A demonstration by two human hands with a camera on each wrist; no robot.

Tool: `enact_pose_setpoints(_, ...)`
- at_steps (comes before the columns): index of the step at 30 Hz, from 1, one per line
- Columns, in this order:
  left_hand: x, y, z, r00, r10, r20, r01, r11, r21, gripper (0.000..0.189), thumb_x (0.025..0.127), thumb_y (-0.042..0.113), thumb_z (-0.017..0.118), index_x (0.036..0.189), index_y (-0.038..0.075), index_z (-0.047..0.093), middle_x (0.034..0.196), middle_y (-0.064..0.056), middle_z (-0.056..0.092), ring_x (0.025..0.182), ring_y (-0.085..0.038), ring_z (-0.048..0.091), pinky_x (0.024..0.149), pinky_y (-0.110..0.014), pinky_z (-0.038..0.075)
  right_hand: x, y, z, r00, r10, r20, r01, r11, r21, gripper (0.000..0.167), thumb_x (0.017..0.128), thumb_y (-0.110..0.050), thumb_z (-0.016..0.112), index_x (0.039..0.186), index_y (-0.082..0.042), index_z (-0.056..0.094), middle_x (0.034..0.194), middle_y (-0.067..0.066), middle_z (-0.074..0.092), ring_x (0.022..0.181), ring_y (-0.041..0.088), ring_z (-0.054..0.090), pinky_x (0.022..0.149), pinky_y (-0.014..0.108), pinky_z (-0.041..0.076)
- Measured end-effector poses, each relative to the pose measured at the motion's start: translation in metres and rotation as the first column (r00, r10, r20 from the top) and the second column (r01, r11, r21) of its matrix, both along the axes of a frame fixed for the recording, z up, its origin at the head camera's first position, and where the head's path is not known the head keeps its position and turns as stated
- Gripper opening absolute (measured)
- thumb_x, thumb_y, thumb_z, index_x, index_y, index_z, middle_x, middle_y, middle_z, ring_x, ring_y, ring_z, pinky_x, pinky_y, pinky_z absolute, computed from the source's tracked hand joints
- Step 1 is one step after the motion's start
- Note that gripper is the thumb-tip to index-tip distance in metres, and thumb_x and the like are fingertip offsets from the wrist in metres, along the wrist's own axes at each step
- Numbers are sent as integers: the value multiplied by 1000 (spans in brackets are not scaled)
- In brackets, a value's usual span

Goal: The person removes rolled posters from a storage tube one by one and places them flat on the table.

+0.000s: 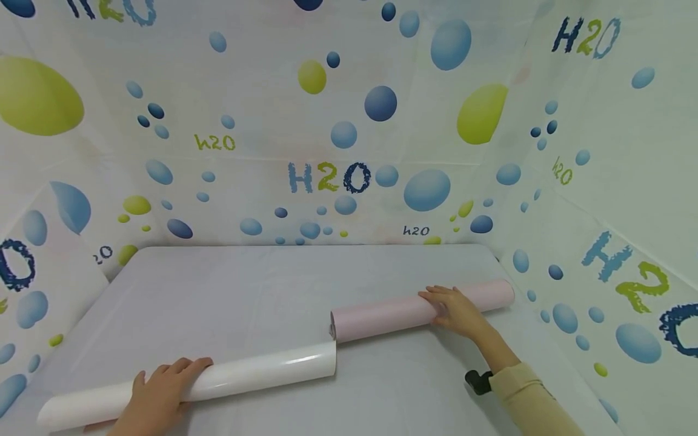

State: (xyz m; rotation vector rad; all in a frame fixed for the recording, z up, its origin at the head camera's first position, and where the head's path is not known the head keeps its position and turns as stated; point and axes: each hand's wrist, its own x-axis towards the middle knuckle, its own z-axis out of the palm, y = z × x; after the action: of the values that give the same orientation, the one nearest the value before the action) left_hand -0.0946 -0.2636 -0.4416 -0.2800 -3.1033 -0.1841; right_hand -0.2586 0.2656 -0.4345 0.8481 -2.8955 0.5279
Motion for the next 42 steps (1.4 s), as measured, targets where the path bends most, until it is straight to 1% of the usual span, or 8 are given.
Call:
enact_pose_setpoints(6,3,2,1,1000,-10,-8,10,1000,13,62,59,4,81,113,18,56,99,0,60,86,-33,57,70,-75,29,-2,-2,0,1000,-17,-6,17,1000,19,62,68,-11,79,126,-12,57,128,16,52,121,35,44,99,60,24)
enact_pose_setpoints(12,2,8,4,998,1,59,-1,1000,11,61,61,7,81,116,16,56,102,-2,60,87,-34,57,70,-75,29,-4,-10,4,999,-29,-20,31,998,60,62,69,-13,79,126,-13,56,128,15,52,121,34,44,99,59,25)
enact_pose_setpoints(15,1,11,5,998,-4,69,2,1000,20,61,62,7,81,116,17,56,102,-1,60,86,-33,57,70,-75,30,-7,-15,4,999,-43,-19,44,995,92,62,70,-16,79,127,-15,55,129,14,51,122,32,44,100,57,26)
enact_pose_setpoints(24,-2,18,3,998,-20,55,18,999,36,62,59,10,82,115,17,56,99,1,59,85,-32,57,68,-73,32,-12,-32,6,998,-63,-11,64,990,124,61,72,-20,78,128,-17,55,130,12,51,123,29,44,100,56,27)
enact_pose_setpoints(28,-6,23,1,997,-27,73,25,999,33,63,59,11,82,116,18,55,100,0,59,86,-32,57,69,-74,31,-15,-41,7,998,-61,-20,63,987,147,61,72,-22,77,128,-18,54,130,11,51,122,28,45,99,54,29)
enact_pose_setpoints(33,-8,31,1,995,-27,94,24,999,38,62,61,11,81,116,17,54,100,0,58,87,-32,56,70,-74,30,-16,-51,9,998,-55,-32,59,984,169,61,72,-23,78,128,-19,55,129,10,52,119,28,48,96,52,35)
enact_pose_setpoints(37,-8,36,2,996,-32,82,29,999,38,61,62,9,81,116,17,55,100,0,58,87,-31,56,71,-75,30,-20,-60,9,998,-60,-29,64,979,195,60,72,-25,78,128,-21,55,129,9,52,117,29,50,93,50,39)
enact_pose_setpoints(42,-8,40,5,997,-33,72,30,999,40,61,61,8,81,115,19,55,98,1,57,86,-30,56,70,-74,31,-25,-74,12,998,-55,-32,61,971,230,61,72,-29,77,128,-23,54,130,8,52,116,28,51,92,48,41)
